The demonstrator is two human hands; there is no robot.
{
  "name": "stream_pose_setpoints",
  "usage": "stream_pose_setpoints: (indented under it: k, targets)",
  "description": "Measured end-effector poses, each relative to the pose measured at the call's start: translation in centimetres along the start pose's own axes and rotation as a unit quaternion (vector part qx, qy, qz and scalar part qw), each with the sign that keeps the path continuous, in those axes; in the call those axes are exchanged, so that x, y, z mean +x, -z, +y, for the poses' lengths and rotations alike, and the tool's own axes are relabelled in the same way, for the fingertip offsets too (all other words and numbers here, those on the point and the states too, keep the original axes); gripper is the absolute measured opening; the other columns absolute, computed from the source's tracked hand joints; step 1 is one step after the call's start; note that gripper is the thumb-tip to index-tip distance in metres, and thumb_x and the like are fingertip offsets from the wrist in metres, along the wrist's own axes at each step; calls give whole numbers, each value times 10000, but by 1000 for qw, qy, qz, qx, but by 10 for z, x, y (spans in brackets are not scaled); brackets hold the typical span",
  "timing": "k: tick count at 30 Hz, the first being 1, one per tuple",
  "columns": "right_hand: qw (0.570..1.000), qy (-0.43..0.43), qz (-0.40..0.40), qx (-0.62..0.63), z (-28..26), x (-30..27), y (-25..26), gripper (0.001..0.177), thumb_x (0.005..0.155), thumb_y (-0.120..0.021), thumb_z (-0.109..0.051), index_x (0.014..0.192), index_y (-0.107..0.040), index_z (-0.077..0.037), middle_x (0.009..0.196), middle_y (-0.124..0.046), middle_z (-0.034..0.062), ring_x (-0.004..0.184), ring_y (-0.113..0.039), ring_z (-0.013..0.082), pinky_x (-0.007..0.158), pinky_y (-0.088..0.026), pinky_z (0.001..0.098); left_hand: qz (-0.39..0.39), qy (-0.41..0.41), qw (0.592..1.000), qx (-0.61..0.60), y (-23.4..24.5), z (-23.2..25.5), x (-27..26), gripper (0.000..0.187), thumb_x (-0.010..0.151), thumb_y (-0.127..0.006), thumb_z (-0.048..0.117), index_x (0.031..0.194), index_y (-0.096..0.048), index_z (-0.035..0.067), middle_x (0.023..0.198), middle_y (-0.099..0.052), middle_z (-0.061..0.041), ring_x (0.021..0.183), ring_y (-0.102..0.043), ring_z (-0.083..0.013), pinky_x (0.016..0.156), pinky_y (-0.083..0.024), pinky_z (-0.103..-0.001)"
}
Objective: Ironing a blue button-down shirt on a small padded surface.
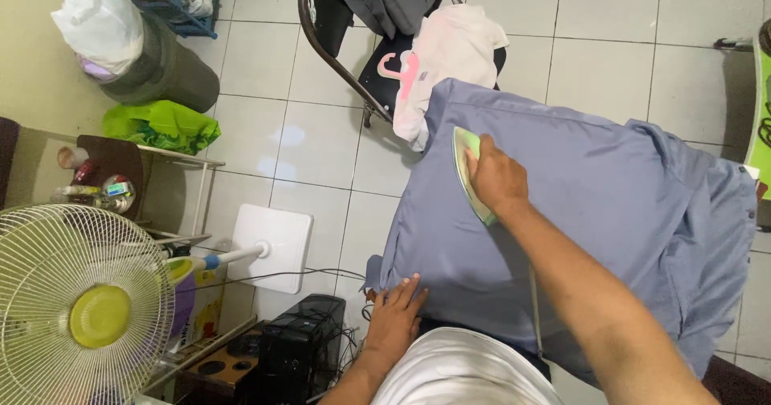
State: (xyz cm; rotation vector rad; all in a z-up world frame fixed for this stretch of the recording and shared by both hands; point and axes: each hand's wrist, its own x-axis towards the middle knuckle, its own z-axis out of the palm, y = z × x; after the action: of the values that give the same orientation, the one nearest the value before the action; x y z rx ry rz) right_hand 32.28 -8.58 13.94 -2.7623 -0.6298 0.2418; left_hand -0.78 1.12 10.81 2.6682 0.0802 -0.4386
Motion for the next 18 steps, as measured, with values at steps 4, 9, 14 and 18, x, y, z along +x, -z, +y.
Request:
stream_pose_setpoints:
  k: [4,9,14,18]
  targets:
    - [999,35,9,-5,9,-32,5,398,1025,-547,-366,1267,-511,-52,865,-730,203,706,-709,434,620,-552,537,13,-21,999,-22,-1,-3,0,613,852,-669,142,1446,-521,111,1642,-316,-102,1457,-342,-286,1060,-296,-482]
    - [999,25,-27,-23,35,-14,6,423,1059,-466,-407,1286,-506,-52,889,-729,204,698,-718,423,609,-564,524,2,-19,1000,-14,5,-5,-1,633,815,-714,138,1424,-545,111,1631,-341,-102,1435,-372,-284,1051,-309,-472]
    - [996,-80,47,1,68,42,20,410,1105,-478,-378,1216,-517,15,876,-713,274,758,-687,498,675,-531,586,-42,-11,999,-31,14,-2,2,645,831,-691,102,1449,-510,109,1638,-309,-98,1450,-341,-281,1070,-297,-468]
    - [996,-87,12,-13,70,10,24,392,1083,-505,-385,1179,-504,-5,901,-712,260,790,-696,488,701,-544,587,-26,-21,999,-13,14,-2,3,684,812,-748,122,1454,-511,120,1623,-339,-101,1431,-369,-276,1066,-314,-465]
